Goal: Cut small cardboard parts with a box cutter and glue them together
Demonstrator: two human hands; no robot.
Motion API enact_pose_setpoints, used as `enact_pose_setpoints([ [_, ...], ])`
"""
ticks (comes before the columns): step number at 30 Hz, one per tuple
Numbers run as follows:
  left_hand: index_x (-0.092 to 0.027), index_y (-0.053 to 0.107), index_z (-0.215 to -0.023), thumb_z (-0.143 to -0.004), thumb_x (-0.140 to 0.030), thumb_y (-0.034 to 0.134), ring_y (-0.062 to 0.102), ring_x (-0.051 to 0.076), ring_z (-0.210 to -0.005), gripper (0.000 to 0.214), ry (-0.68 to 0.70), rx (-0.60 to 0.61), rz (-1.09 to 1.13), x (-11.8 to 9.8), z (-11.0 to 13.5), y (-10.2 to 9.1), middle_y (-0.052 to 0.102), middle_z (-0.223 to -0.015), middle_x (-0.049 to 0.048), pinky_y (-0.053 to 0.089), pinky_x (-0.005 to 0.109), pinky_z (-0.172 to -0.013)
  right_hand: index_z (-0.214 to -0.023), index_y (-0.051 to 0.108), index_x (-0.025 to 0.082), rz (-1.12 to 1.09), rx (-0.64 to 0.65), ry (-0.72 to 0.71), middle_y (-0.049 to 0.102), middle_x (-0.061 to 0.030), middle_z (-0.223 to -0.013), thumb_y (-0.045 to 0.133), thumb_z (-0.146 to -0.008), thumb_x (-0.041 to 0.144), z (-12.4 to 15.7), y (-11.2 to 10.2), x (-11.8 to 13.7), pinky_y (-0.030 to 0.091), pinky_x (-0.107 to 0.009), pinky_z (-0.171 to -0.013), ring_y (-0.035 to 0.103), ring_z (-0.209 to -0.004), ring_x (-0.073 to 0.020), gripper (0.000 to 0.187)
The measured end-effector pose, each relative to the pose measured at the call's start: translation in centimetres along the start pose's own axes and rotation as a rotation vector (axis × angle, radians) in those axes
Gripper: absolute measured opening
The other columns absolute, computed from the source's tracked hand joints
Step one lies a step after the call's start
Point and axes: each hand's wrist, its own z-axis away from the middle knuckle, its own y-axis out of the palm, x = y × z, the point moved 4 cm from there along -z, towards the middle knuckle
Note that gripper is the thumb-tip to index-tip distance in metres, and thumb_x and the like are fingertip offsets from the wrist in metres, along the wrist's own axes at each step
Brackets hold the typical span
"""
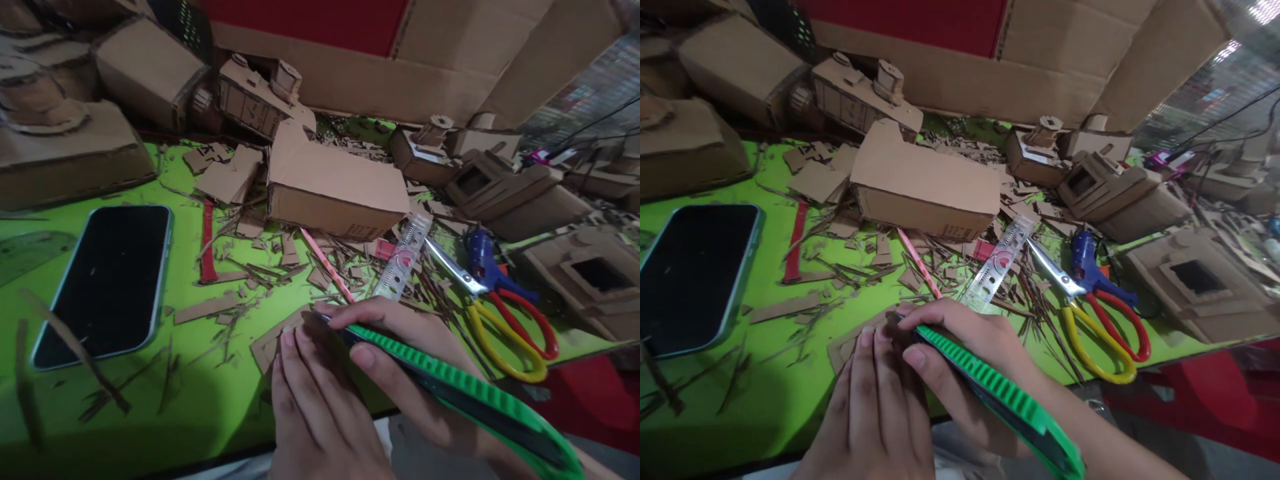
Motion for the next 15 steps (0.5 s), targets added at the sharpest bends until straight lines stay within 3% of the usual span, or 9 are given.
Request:
enact_pose_setpoints([
  [10,0.008,0.077,-0.103,-0.084,-0.008,0.05,0.085,0.045,-0.088,0.036,-0.002,0.013,-0.014,-0.13,0.2,0.3,0.084,-0.096,0.0307,0.075,0.046,-0.072,-0.122,0.074,0.03,0.015,-0.022,0.03,0.088,-0.0015,-0.126,0.065,-0.107,0.034,0.27,0.48,-0.35,0.07,-0.03,-0.096,0.086,-0.116,-0.0224,0.018],
  [15,0.005,0.078,-0.101,-0.087,-0.007,0.049,0.086,0.043,-0.088,0.035,-0.014,0.019,-0.029,-0.18,0.2,0.29,0.085,-0.097,0.028,0.075,0.044,-0.072,-0.123,0.073,0.031,0.0,-0.023,0.024,0.088,-0.0011,-0.124,0.066,-0.108,0.037,0.63,0.57,-0.64,0.071,-0.03,-0.097,0.086,-0.113,-0.0227,0.018],
])
